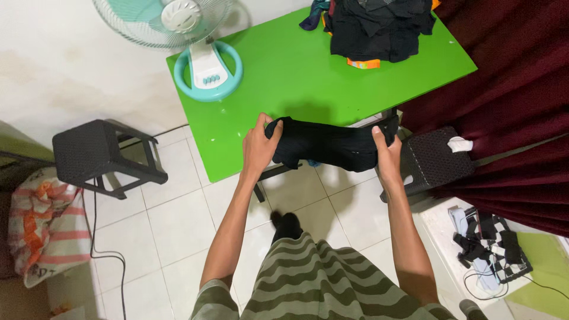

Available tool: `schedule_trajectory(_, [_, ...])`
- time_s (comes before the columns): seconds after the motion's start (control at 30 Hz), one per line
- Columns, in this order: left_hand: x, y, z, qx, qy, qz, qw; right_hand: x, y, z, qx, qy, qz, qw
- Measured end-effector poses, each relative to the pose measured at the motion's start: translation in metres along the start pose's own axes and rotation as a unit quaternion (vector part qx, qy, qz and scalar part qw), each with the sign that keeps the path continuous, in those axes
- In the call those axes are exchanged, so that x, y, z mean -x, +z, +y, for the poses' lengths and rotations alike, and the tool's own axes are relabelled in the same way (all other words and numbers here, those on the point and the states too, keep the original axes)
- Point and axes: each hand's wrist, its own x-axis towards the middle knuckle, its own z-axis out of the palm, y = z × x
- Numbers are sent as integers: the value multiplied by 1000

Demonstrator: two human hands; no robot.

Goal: The person holds a folded black garment, walks to a green table, and places the garment onto a pile of clothes.

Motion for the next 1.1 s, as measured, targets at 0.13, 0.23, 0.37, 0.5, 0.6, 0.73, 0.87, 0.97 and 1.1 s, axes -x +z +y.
schedule_trajectory(0.13, [-31,17,2,19,25,20,999,-37,-24,29,-9,21,60,998])
schedule_trajectory(0.23, [-57,33,8,41,4,4,999,-68,-40,44,-4,7,73,997])
schedule_trajectory(0.37, [-102,54,16,83,25,11,996,-100,-42,34,15,-35,97,995])
schedule_trajectory(0.5, [-144,64,23,84,112,35,990,-132,-37,5,37,-107,94,989])
schedule_trajectory(0.6, [-169,77,28,76,36,-28,996,-152,-41,3,70,-58,135,987])
schedule_trajectory(0.73, [-211,87,42,52,88,-31,994,-184,-51,5,84,-44,161,982])
schedule_trajectory(0.87, [-242,98,51,33,107,-46,993,-212,-50,7,61,-73,155,983])
schedule_trajectory(0.97, [-264,105,55,32,99,-59,993,-231,-48,3,68,-93,159,981])
schedule_trajectory(1.1, [-286,119,53,30,119,-60,991,-251,-47,1,54,-85,166,981])
